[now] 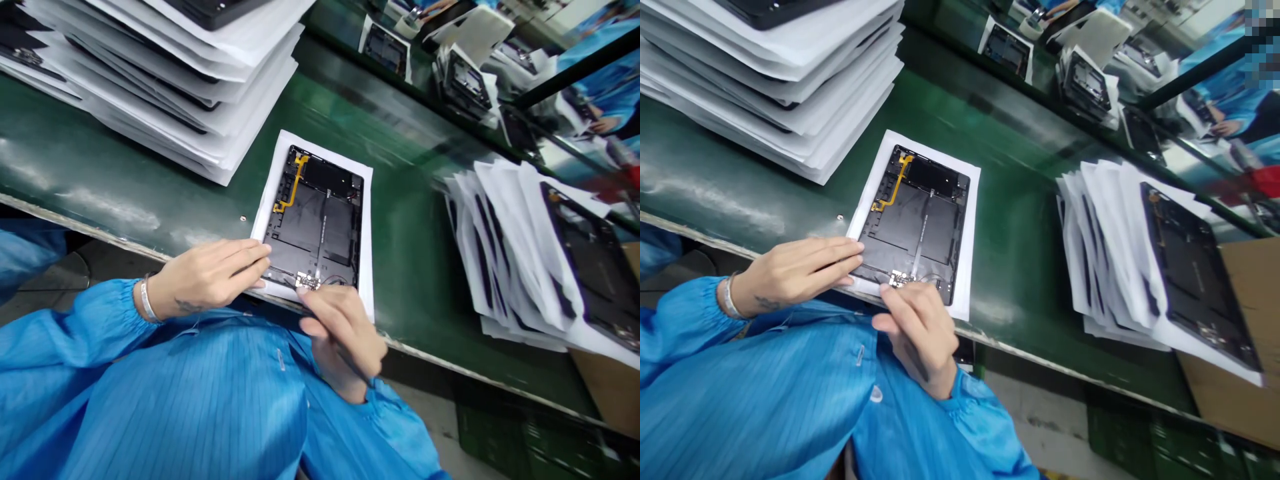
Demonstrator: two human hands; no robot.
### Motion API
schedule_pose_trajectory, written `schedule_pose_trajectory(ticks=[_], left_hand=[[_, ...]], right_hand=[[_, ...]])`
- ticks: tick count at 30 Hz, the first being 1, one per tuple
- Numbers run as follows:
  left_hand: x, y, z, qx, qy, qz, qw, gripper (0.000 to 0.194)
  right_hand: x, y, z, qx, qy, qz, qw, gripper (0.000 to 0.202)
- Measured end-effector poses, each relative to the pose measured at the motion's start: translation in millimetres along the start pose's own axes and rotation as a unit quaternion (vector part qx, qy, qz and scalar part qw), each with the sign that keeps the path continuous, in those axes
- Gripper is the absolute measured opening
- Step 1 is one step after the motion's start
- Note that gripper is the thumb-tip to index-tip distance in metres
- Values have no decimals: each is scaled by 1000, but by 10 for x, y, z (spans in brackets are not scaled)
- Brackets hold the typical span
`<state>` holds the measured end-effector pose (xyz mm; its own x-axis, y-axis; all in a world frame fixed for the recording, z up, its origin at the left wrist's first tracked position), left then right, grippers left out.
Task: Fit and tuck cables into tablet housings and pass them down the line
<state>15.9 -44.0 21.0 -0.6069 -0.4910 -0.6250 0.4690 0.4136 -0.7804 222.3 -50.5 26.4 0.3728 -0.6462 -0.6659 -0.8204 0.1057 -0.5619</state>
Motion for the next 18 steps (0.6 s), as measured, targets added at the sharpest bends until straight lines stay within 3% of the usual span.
schedule_pose_trajectory(ticks=[6,18], left_hand=[[34,4,26,4,-6,3,1000,24],[51,14,7,3,-11,-6,1000,24]], right_hand=[[142,123,6,80,-56,-25,995,45],[181,43,-12,134,-34,20,990,45]])
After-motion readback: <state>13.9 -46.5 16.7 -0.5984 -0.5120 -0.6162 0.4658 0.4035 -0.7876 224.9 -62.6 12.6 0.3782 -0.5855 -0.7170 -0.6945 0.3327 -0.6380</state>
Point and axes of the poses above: each hand's wrist, its own x-axis away from the middle knuckle, its own y-axis out of the palm, z = x × y, the point moved 4 cm from there along -x, towards the middle knuckle, and after that the axes turned 1 degree about z, right-handed, at the moved point
